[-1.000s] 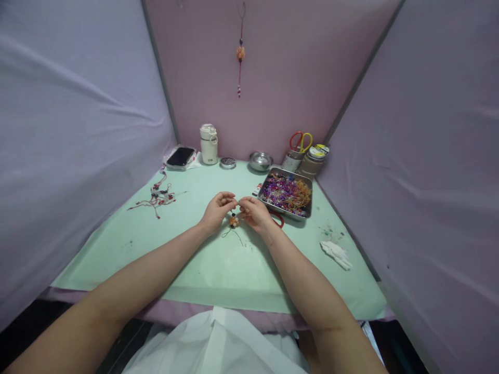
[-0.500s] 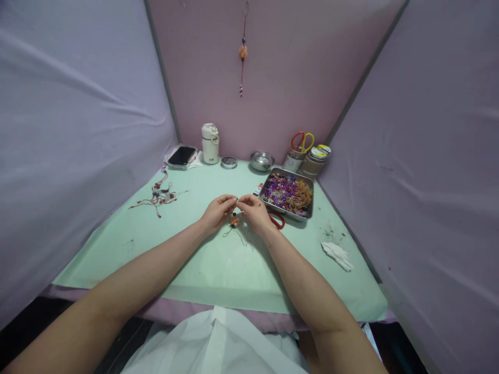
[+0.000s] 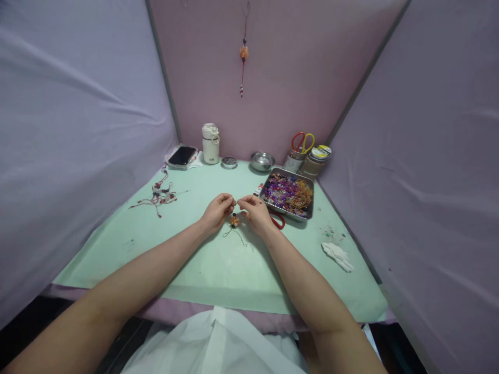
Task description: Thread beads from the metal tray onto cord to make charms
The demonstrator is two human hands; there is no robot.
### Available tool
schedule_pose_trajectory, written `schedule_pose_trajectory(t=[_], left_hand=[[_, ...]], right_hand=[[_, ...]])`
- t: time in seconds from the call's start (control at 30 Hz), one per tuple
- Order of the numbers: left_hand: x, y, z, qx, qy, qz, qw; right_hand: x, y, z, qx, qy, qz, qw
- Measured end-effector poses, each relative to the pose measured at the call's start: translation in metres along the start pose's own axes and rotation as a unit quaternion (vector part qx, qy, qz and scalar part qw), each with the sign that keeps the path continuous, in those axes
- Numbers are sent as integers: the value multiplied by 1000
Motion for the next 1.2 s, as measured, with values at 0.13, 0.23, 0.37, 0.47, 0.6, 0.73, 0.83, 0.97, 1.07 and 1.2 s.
schedule_pose_trajectory(t=[0.13, 0.23, 0.37, 0.47, 0.6, 0.73, 0.83, 0.97, 1.07, 1.2], left_hand=[[0, 0, 0, 9, 13, 15, 1000], [0, 0, -1, 21, 20, 21, 999], [-1, 0, -3, 37, 8, 22, 999], [0, 1, -2, 43, -14, 13, 999], [6, 4, 2, 18, -23, -2, 1000], [10, 5, 4, -6, -24, 9, 1000], [9, 4, 3, -21, -18, 20, 999], [5, 0, 2, -77, 20, 49, 996], [4, -1, 2, -154, 64, 73, 983], [8, -1, 2, -242, 125, 87, 958]], right_hand=[[-1, -1, 2, -28, 15, 4, 1000], [-1, -1, 4, -33, 23, 16, 999], [-1, 0, 5, -48, 29, 22, 998], [-1, 0, 4, -55, 26, 25, 998], [-1, -2, 5, -39, 21, 27, 999], [-2, -2, 6, -22, 15, 20, 999], [-2, -3, 6, 9, -1, 18, 1000], [-4, -6, -1, 137, -106, 25, 984], [-1, -2, -12, 276, -227, 2, 934], [8, 9, -20, 389, -307, -60, 867]])
Point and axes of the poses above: each hand's wrist, its own x-axis away from the middle knuckle, its own y-axis out of the palm, z = x × y, the point moved 4 cm from there along -x, towards the middle knuckle, and after that the axes turned 15 degrees about -y, right-handed, at the moved point
